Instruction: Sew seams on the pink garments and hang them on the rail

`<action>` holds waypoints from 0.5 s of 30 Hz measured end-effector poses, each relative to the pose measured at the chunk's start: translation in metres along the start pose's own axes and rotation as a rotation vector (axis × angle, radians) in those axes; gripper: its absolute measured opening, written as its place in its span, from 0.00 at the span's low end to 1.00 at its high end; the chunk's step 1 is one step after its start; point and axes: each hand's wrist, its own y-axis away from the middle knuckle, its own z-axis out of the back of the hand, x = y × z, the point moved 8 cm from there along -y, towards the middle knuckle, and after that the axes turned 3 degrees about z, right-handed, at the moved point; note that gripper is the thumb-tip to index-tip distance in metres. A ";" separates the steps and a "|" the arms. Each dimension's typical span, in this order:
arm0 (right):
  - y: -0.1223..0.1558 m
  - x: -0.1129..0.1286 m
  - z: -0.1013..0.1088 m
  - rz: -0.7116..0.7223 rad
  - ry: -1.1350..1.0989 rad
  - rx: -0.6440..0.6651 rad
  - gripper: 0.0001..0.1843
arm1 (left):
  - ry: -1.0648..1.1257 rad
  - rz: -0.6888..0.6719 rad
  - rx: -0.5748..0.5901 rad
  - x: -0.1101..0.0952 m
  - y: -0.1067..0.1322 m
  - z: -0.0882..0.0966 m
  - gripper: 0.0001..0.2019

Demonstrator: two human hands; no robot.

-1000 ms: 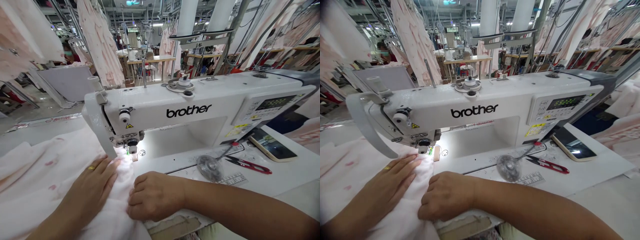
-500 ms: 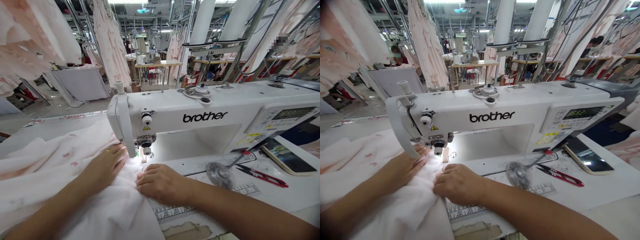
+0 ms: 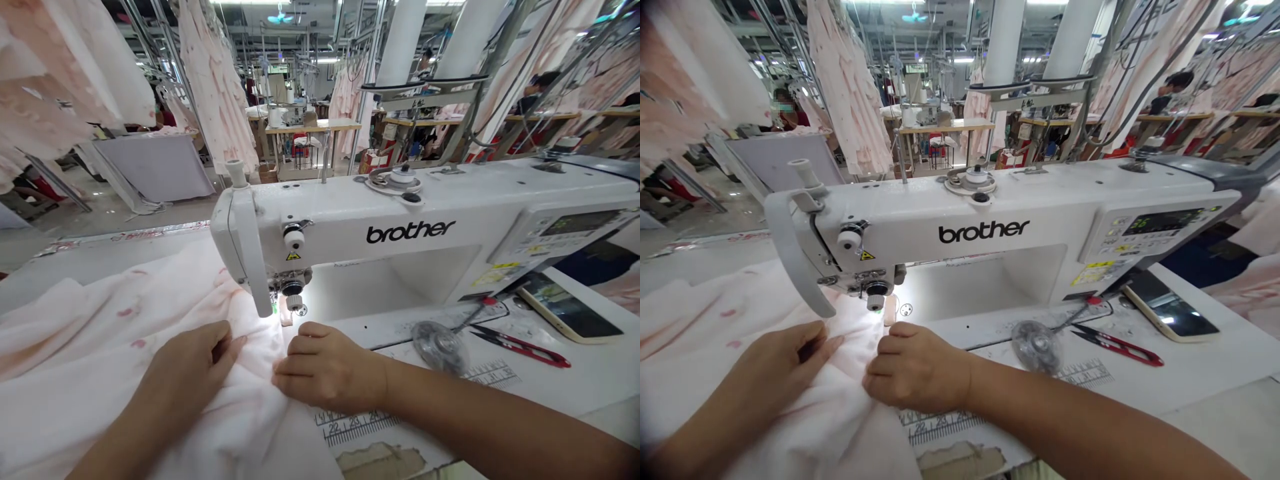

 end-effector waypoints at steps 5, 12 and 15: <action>0.003 -0.006 -0.016 -0.036 -0.098 0.146 0.09 | -0.062 -0.361 -0.287 -0.031 0.005 0.015 0.08; 0.005 -0.008 -0.022 -0.115 -0.207 0.227 0.10 | -0.097 -0.701 -0.226 -0.045 0.012 -0.007 0.23; 0.006 -0.010 -0.025 -0.139 -0.243 0.214 0.11 | -0.064 -0.668 -0.190 -0.038 0.005 -0.013 0.23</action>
